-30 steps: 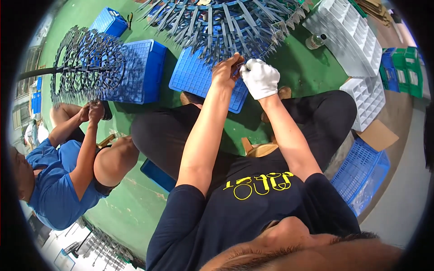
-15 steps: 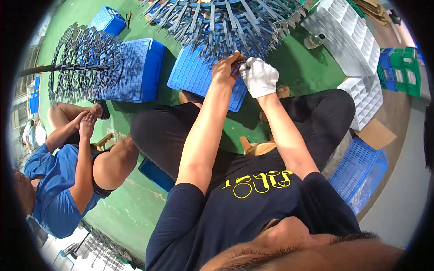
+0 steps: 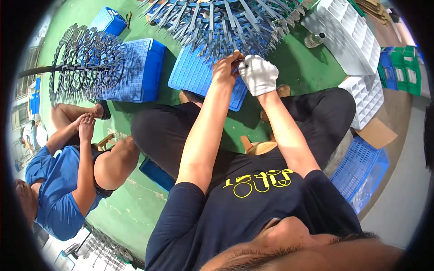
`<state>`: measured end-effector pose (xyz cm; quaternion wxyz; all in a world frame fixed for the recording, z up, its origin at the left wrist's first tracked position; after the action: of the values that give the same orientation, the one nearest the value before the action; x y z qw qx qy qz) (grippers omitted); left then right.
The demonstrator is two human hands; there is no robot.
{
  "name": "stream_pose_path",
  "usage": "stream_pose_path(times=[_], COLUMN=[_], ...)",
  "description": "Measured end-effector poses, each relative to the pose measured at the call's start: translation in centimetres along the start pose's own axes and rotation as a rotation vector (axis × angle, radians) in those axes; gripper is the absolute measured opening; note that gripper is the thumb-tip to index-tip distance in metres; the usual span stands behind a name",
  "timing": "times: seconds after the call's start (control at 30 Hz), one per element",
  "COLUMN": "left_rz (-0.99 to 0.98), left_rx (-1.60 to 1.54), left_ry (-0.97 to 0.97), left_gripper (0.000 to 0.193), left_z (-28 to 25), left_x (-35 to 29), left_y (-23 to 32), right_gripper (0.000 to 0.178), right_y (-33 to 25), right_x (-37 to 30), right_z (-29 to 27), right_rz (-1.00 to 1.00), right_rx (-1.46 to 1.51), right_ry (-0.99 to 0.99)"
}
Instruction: Assembling small metal components onto a rotating blue industrial rack.
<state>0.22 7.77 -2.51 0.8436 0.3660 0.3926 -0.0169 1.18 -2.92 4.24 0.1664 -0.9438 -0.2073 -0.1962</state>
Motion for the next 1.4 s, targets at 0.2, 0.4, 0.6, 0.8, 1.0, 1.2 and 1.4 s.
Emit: stream_pose_path(times=[0.2, 0.4, 0.6, 0.8, 1.0, 1.2, 1.4], left_rz=[-0.019, -0.011, 0.035, 0.204, 0.880, 0.797, -0.055], left_rx=[-0.008, -0.076, -0.079, -0.105, 0.099, 0.174, 0.848], left_ry=[0.009, -0.063, 0.012, 0.101, 0.339, 1.058, 1.009], left_gripper=[0.016, 0.014, 0.014, 0.021, 0.026, 0.015, 0.048], left_z=[-0.2, -0.1, -1.5, -1.4, -9.4, -36.8, -48.5], left_x=[0.4, 1.3, 1.0, -6.3, -23.7, -24.0, -15.4], left_y=[-0.3, -0.7, 0.5, -0.9, 7.1, 1.7, -14.0], right_gripper=[0.009, 0.009, 0.013, 0.022, 0.028, 0.027, 0.016], right_y=[0.2, 0.9, 0.6, 1.7, 1.7, 1.5, -0.5], right_x=[0.2, 0.0, -0.3, -1.5, -2.3, -4.5, -7.1], right_z=[-0.1, 0.0, 1.1, 4.0, -1.1, -1.1, -0.2], right_rz=[-0.003, 0.038, 0.045, 0.149, 0.113, 0.065, 0.013], right_rx=[0.030, 0.059, 0.203, 0.235, 0.052, 0.167, 0.248], right_ry=[-0.040, -0.038, -0.066, -0.324, -0.183, -0.113, -0.286])
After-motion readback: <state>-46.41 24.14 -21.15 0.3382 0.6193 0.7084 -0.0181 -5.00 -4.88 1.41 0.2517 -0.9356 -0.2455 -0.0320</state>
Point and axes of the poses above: each hand's wrist, its own x-axis towards the middle knuckle, its own z-axis out of the palm, y = z × x, the point moved 4 cm from there along x, towards the middle knuckle, and after that the axes turned 1 degree about z, right-handed, at the moved point
